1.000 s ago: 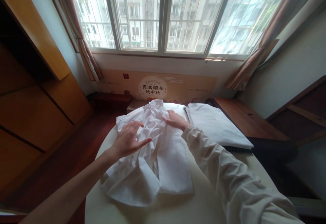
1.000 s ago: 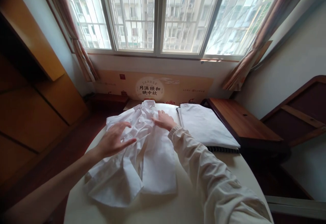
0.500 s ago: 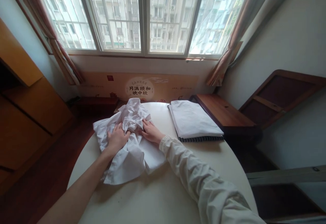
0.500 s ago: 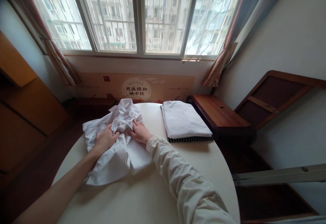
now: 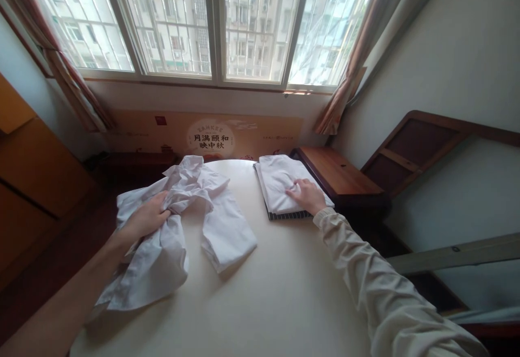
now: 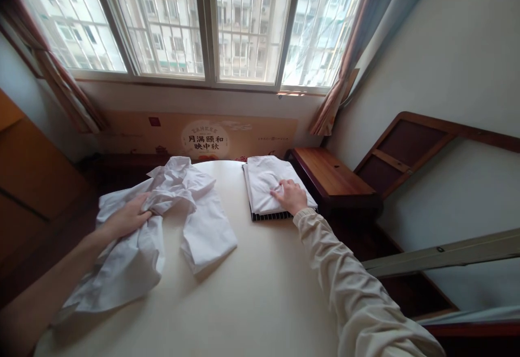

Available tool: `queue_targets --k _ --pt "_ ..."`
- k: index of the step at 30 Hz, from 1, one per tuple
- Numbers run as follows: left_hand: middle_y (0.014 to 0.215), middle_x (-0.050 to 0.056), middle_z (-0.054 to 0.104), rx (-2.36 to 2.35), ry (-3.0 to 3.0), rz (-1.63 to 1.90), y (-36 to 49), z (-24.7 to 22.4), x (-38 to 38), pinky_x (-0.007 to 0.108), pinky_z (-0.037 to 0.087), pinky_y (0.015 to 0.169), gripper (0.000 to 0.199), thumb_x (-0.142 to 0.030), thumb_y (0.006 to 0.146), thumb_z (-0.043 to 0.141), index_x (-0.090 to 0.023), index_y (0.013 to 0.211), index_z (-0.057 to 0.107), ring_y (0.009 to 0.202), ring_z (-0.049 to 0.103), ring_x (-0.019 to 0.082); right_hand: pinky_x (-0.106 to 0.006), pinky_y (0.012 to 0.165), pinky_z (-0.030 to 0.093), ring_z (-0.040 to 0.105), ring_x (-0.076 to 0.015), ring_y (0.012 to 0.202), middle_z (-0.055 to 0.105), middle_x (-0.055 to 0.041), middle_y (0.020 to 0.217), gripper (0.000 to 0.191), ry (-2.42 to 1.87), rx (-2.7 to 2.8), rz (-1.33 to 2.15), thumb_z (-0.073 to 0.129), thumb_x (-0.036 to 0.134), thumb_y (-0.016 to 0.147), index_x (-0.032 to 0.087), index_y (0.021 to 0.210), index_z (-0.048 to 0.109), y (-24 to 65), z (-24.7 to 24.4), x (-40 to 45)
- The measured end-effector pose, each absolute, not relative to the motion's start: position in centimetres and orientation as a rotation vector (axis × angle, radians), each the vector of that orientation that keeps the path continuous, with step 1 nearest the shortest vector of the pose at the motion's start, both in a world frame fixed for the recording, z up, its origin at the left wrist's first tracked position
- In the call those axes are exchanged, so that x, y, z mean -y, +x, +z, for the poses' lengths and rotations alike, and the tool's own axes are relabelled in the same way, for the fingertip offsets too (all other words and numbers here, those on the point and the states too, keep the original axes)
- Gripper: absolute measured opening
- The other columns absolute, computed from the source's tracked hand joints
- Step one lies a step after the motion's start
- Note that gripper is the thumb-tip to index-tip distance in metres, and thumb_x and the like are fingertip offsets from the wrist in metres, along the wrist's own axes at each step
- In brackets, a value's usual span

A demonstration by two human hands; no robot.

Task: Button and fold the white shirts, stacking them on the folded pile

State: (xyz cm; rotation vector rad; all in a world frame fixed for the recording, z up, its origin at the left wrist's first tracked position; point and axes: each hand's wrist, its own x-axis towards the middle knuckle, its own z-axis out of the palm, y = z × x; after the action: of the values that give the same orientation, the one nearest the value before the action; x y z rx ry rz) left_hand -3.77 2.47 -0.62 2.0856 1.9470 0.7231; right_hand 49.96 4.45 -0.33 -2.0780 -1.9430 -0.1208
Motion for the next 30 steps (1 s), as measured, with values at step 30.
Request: queue_targets --k 30 --pt "0.138 0.017 0.068 -1.378 1.651 1.180 6.5 1.8 -5.0 0.043 0.052 0.106 0.071 -0.076 0.092 0.055 -0.017 0.130 0.062 0.127 0.065 0.032 -0.036 0.085 0.056 0.072 -0.0226 0.085 0.076 -0.0049 0.096 0.027 -0.890 2.324 0.773 0.057 0.049 0.104 0.024 0.101 0.067 30.3 1.5 0.7"
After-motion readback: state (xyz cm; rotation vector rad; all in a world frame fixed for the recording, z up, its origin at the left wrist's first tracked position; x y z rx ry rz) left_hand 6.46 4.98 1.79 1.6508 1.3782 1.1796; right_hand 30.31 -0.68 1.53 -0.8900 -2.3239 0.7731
